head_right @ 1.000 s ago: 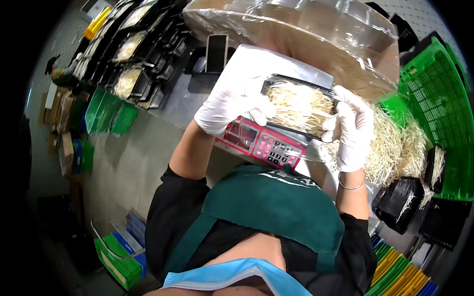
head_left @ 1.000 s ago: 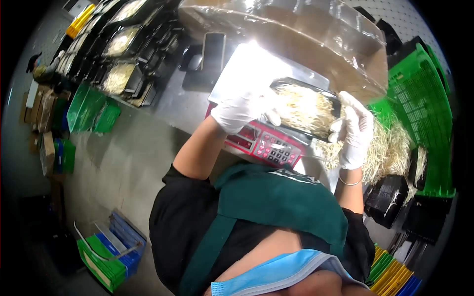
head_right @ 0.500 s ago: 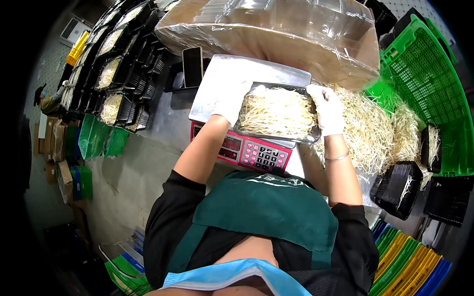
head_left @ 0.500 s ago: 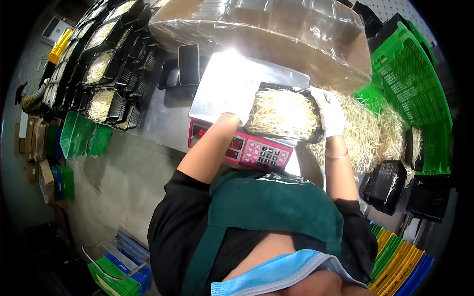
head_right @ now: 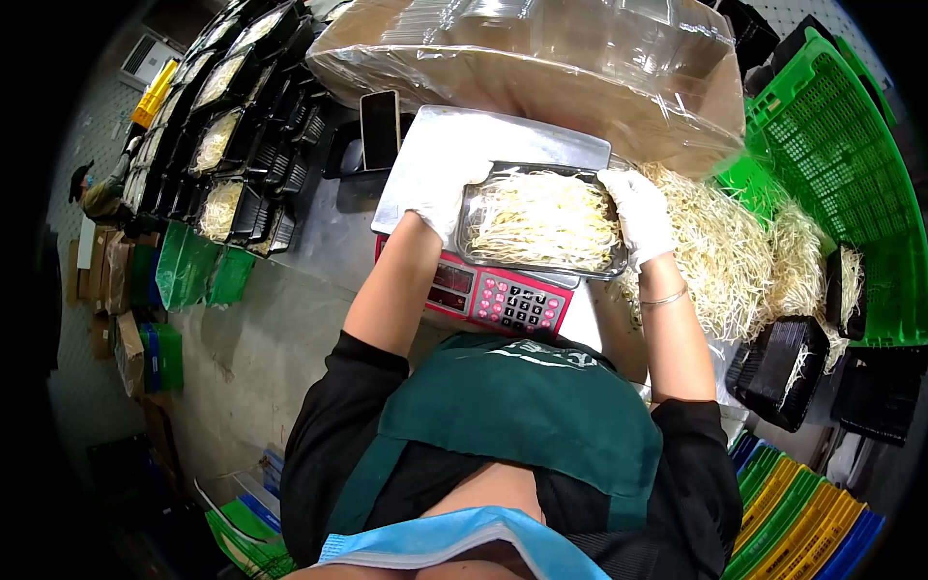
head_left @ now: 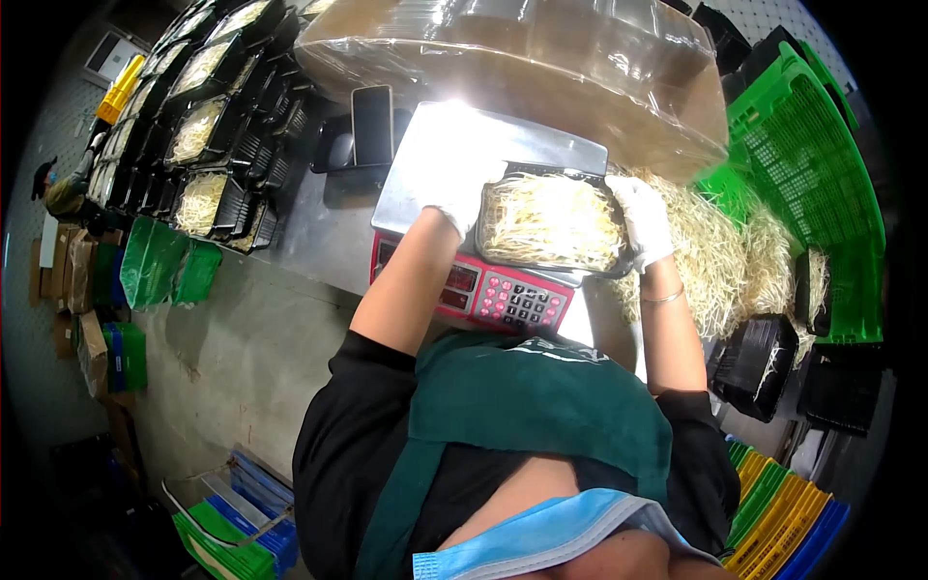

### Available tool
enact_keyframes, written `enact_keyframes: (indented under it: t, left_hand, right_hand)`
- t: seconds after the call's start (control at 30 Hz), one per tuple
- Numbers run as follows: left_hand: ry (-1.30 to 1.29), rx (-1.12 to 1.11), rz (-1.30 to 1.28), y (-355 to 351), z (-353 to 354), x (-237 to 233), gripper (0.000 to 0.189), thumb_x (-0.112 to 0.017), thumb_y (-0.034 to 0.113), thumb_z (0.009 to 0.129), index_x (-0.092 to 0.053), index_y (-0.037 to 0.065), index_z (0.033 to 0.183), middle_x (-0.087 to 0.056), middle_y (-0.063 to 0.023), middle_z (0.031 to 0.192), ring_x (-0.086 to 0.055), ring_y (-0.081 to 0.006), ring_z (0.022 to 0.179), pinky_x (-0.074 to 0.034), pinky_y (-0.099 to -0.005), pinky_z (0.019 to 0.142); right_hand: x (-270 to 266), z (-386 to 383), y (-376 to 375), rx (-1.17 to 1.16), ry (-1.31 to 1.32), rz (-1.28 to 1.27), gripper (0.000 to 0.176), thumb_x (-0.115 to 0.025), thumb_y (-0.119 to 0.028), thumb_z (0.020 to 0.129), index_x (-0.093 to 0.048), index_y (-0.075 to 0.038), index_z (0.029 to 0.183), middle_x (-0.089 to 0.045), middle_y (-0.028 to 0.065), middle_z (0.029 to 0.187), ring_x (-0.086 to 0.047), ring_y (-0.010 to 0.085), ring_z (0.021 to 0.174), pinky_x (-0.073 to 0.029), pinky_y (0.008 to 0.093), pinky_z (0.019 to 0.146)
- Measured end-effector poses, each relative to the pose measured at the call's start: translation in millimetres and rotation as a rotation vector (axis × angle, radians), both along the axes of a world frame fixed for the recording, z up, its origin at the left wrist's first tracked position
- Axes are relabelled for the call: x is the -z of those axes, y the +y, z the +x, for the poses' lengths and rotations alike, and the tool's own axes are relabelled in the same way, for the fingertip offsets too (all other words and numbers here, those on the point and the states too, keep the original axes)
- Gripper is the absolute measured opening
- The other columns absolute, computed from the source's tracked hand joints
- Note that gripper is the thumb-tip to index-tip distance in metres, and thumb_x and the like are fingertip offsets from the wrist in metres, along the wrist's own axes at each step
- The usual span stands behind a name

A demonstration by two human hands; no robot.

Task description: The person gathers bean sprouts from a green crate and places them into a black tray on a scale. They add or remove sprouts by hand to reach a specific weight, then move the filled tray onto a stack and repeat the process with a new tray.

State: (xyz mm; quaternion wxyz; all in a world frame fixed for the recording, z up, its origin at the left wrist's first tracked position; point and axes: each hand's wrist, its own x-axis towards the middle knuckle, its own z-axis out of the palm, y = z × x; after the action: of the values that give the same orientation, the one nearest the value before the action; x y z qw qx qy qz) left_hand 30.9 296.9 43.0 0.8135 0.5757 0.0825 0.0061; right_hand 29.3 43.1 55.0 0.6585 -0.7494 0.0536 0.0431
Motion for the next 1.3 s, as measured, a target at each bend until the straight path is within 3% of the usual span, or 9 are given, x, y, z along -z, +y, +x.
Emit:
enact_keyframes:
  t: [0.27,0.4,0.57,0.8,0.97,1.07,1.13,1.27,1.3]
  left_hand:
    - [0.064,-0.159,0.047,10.8,12.8,2.7,0.035,-0.057,-0.006,0.079,-0.058,-0.001,0.113,-0.063,-0.0081,0.099,-0.060,-0.0175,0.091,-0.050,-0.0279,0.080]
    - [-0.125,0.016,0.296,39.0,-6.6,-8.2,0.023,-0.055,0.001,0.089,-0.060,-0.002,0.111,-0.063,-0.0089,0.108,-0.058,-0.0150,0.099,-0.047,-0.0269,0.088]
    - [0.300,0.349,-0.021,27.3,-69.2,-27.4,0.046,-0.059,0.022,0.092,-0.045,-0.009,0.122,-0.064,-0.0196,0.065,-0.061,-0.0222,0.044,-0.046,-0.0225,0.036]
    - [0.190,0.216,-0.135,14.9,-76.9,-14.9,0.044,-0.053,0.027,0.095,-0.052,-0.011,0.117,-0.068,-0.0238,0.081,-0.067,-0.0242,0.058,-0.049,-0.0243,0.042]
    - [0.202,0.444,-0.175,40.2,-89.9,-3.2,0.052,-0.045,0.036,0.098,-0.049,-0.008,0.124,-0.068,-0.0233,0.094,-0.070,-0.0221,0.073,-0.051,-0.0224,0.050]
    - [0.291,0.705,0.016,9.2,-102.4,-17.1,0.046,-0.049,0.037,0.097,-0.065,-0.004,0.110,-0.068,-0.0157,0.105,-0.069,-0.0191,0.085,-0.054,-0.0264,0.068]
    - [0.260,0.773,-0.075,-32.1,-100.1,-7.2,0.045,-0.059,0.040,0.091,-0.065,0.002,0.114,-0.067,-0.0124,0.108,-0.063,-0.0144,0.096,-0.052,-0.0270,0.076]
    - [0.283,0.748,-0.052,-42.9,-106.4,3.4,0.044,-0.063,0.042,0.088,-0.067,0.002,0.107,-0.067,-0.0085,0.098,-0.061,-0.0146,0.085,-0.051,-0.0255,0.074]
    - [0.308,0.724,-0.167,-38.7,-104.3,3.6,0.039,-0.061,0.036,0.091,-0.067,0.000,0.106,-0.066,-0.0092,0.097,-0.060,-0.0142,0.085,-0.051,-0.0243,0.073]
  right_hand:
    - [-6.7,33.8,25.3,0.010,-0.275,-0.273,0.050,-0.066,-0.044,0.084,-0.062,0.003,0.102,-0.065,0.0111,0.089,-0.060,0.0194,0.085,-0.047,0.0318,0.081]
    - [-56.4,9.4,1.2,-0.279,0.154,-0.377,0.052,-0.068,-0.046,0.082,-0.064,0.004,0.092,-0.065,0.0086,0.075,-0.065,0.0160,0.071,-0.050,0.0252,0.061]
    - [-24.1,-20.2,-1.1,-0.335,0.493,0.440,0.043,-0.056,-0.032,0.094,-0.067,0.008,0.085,-0.068,0.0161,0.067,-0.062,0.0172,0.045,-0.045,0.0207,0.039]
    - [-25.3,-32.9,5.5,-0.340,0.487,0.546,0.038,-0.055,-0.026,0.094,-0.066,0.009,0.085,-0.067,0.0176,0.068,-0.060,0.0173,0.044,-0.046,0.0208,0.038]
    - [-41.0,-26.9,-13.0,-0.375,0.114,-0.429,0.051,-0.065,-0.045,0.084,-0.065,0.004,0.100,-0.068,0.0146,0.076,-0.064,0.0137,0.067,-0.051,0.0277,0.065]
    - [-72.7,0.7,27.1,-0.134,-0.909,-0.957,0.056,-0.062,-0.049,0.085,-0.057,-0.005,0.119,-0.066,0.0170,0.100,-0.063,0.0332,0.096,-0.048,0.0392,0.086]
    - [-93.1,24.7,92.9,-0.180,-0.607,-0.758,0.059,-0.054,-0.056,0.087,-0.056,-0.008,0.121,-0.066,0.0157,0.104,-0.062,0.0305,0.099,-0.048,0.0395,0.088]
    - [-49.7,49.0,147.5,-0.428,-0.287,-1.170,0.061,-0.046,-0.054,0.091,-0.054,-0.003,0.123,-0.065,0.0195,0.106,-0.061,0.0360,0.100,-0.048,0.0421,0.086]
    - [-42.6,48.1,146.7,-0.379,-0.570,-1.157,0.065,-0.044,-0.055,0.091,-0.051,-0.001,0.127,-0.064,0.0220,0.104,-0.061,0.0366,0.097,-0.048,0.0443,0.085]
